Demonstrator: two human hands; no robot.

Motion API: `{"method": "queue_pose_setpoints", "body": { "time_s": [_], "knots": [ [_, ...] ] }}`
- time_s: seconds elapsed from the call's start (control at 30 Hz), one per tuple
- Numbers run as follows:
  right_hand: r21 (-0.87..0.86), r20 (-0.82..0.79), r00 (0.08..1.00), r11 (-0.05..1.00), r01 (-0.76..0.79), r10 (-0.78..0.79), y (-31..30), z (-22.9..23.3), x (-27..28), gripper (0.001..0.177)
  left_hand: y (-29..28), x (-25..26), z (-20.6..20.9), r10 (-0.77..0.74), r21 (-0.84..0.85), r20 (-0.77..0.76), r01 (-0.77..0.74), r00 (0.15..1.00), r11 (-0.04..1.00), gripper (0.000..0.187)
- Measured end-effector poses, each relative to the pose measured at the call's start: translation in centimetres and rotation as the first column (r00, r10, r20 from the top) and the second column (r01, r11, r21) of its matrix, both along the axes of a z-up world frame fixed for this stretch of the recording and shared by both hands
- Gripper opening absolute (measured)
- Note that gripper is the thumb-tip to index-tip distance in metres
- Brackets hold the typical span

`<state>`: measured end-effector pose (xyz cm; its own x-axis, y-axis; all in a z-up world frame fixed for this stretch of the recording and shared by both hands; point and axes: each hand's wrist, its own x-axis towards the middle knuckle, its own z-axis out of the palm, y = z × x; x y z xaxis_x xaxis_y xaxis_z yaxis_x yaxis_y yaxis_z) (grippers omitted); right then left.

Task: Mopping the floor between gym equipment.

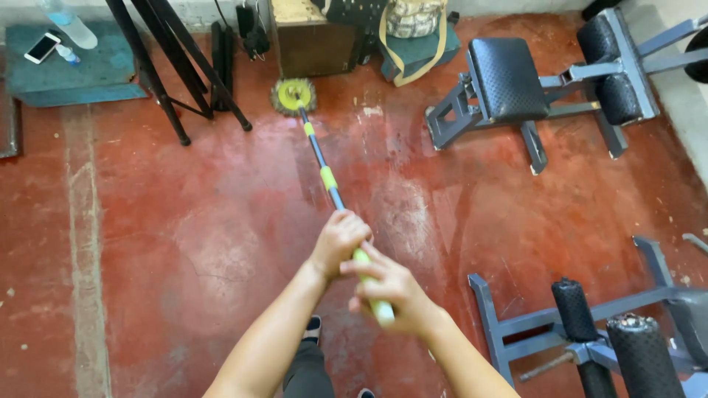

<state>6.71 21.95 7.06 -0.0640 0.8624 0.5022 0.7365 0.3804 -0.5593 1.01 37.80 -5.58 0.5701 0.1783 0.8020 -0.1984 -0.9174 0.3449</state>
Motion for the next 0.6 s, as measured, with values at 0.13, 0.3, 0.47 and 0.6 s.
{"method": "queue_pose_setpoints", "body": {
  "time_s": [0.13,0.3,0.47,0.6],
  "knots": [
    [-0.026,0.006,0.997,0.996,-0.081,0.081,-1.7,3.9,-2.7,0.024,-2.7,-4.7,5.9,-0.044,-0.088,0.026,0.046,0.999,0.995,0.027],
    [-0.031,0.03,0.984,0.984,-0.174,0.175,0.2,3.6,-2.6,0.022,-1.4,-5.4,6.1,0.0,-0.16,0.125,0.02,0.992,0.987,0.018],
    [-0.026,0.034,0.987,0.988,-0.154,0.155,6.2,-1.0,-0.7,0.023,4.3,-3.3,-0.5,0.07,-0.167,0.041,-0.062,0.997,0.984,0.019],
    [-0.042,0.072,0.987,0.989,-0.141,0.144,12.4,-4.7,0.1,0.022,11.0,-2.8,-5.8,0.024,-0.298,-0.13,-0.063,0.991,0.952,0.018]
  ]
}}
